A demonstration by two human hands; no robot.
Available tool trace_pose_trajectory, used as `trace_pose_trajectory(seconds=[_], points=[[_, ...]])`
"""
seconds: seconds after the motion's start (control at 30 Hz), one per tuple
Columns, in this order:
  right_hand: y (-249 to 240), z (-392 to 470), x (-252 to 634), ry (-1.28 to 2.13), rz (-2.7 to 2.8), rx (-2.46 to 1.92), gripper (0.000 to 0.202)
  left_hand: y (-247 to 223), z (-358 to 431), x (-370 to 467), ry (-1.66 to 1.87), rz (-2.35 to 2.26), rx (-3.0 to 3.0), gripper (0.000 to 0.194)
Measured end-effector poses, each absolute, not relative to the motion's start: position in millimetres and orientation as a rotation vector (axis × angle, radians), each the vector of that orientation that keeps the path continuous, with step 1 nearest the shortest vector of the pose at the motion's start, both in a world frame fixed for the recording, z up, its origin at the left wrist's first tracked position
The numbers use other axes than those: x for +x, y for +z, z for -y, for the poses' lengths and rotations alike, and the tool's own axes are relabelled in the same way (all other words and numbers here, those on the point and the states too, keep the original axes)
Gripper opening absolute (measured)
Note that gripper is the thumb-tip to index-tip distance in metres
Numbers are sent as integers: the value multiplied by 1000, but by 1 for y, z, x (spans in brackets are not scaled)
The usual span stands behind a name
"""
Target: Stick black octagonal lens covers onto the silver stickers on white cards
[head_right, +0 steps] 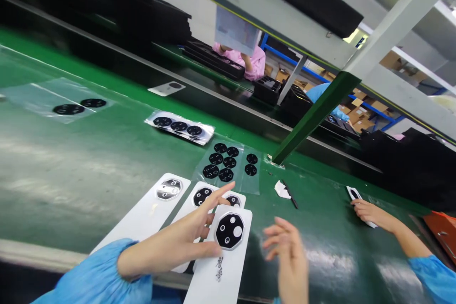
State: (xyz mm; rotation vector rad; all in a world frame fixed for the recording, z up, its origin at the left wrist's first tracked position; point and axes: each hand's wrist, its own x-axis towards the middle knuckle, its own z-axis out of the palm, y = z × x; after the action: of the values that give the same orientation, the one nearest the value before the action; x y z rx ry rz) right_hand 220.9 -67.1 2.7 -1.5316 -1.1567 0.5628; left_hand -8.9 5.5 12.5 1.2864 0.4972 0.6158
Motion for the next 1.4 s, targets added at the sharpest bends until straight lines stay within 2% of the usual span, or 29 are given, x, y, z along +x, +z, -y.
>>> trace_pose_trajectory(seconds=[0.1,0.2,0.4,0.63,0.93,1.4], points=[[-3,56,161,1112,1042,-1439,37,10,-10,-28,678,-534,1296,93],[2,38,127,1307,942,-1382,37,4,-16,-45,740,-589,1276,92],[2,15,103,1160,956,-1420,36,-13,-29,-65,822,-592,1024,103],[3,4,88,1006,1047,-1490,33,-16,-35,-66,822,-606,913,88],[3,-1,87,1154,925,-1507,32,-15,-39,-67,810,-575,831,89],[-3,-2,89,1208,902,-1468,30,-18,-40,-67,807,-571,811,84]])
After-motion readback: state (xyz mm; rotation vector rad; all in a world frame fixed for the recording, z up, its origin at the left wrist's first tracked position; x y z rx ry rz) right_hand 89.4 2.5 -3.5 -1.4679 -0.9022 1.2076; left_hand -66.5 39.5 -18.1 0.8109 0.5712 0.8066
